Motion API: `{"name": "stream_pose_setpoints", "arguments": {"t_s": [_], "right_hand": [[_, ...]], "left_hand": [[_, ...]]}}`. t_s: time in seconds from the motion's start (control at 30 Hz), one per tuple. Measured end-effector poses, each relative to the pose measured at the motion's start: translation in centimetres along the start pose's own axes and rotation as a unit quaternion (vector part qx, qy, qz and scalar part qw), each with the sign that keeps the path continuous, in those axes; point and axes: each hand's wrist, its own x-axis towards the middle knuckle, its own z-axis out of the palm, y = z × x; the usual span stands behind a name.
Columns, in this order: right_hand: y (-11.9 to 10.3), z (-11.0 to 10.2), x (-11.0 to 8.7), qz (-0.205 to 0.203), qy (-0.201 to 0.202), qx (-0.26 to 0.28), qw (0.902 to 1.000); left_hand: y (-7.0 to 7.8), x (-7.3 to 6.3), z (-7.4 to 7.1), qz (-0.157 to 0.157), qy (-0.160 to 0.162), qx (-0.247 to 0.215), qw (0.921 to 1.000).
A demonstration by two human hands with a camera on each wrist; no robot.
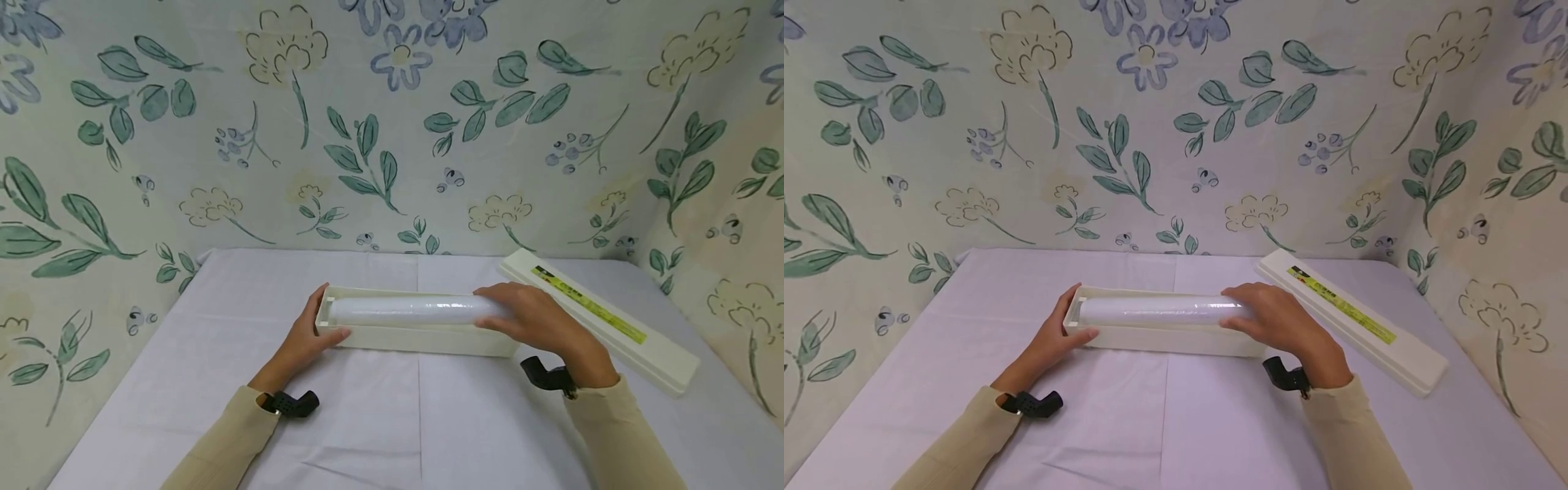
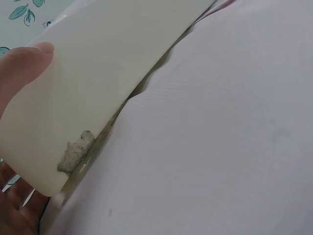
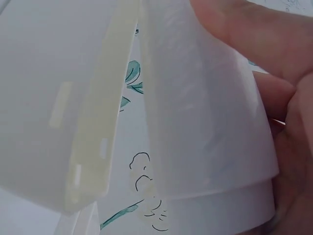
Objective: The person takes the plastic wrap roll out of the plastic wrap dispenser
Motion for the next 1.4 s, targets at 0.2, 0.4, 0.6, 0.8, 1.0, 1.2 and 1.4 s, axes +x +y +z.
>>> {"name": "stream_pose_setpoints", "arguments": {"t_s": [0.2, 0.4, 0.6, 0.8, 1.0, 1.2, 1.4], "right_hand": [[0.1, -0.6, -0.4, 0.003, 0.003, -0.005, 1.0], [0.4, -1.3, -0.8, -0.003, 0.015, -0.006, 0.9999], [0.5, -1.8, -1.0, 0.012, 0.006, -0.013, 0.9998], [0.7, -2.3, -1.2, 0.014, 0.023, -0.025, 0.9993], [1.0, -2.6, -1.3, 0.016, 0.031, -0.016, 0.9993], [1.1, -2.7, -1.5, 0.028, 0.038, -0.001, 0.9989], [1.3, -2.8, -1.6, 0.027, 0.047, -0.006, 0.9985]], "left_hand": [[0.0, -0.1, 0.0, 0.001, -0.002, -0.004, 1.0], [-0.1, 0.0, 0.0, 0.005, 0.002, 0.0, 1.0], [0.0, 0.0, 0.0, -0.001, -0.003, 0.006, 1.0], [0.0, 0.1, 0.0, -0.004, 0.002, 0.005, 1.0], [-0.1, 0.1, 0.0, -0.003, 0.001, 0.008, 1.0], [-0.2, 0.1, 0.2, 0.0, 0.0, 0.006, 1.0], [-0.1, 0.1, 0.2, -0.008, 0.005, 0.004, 0.9999]]}}
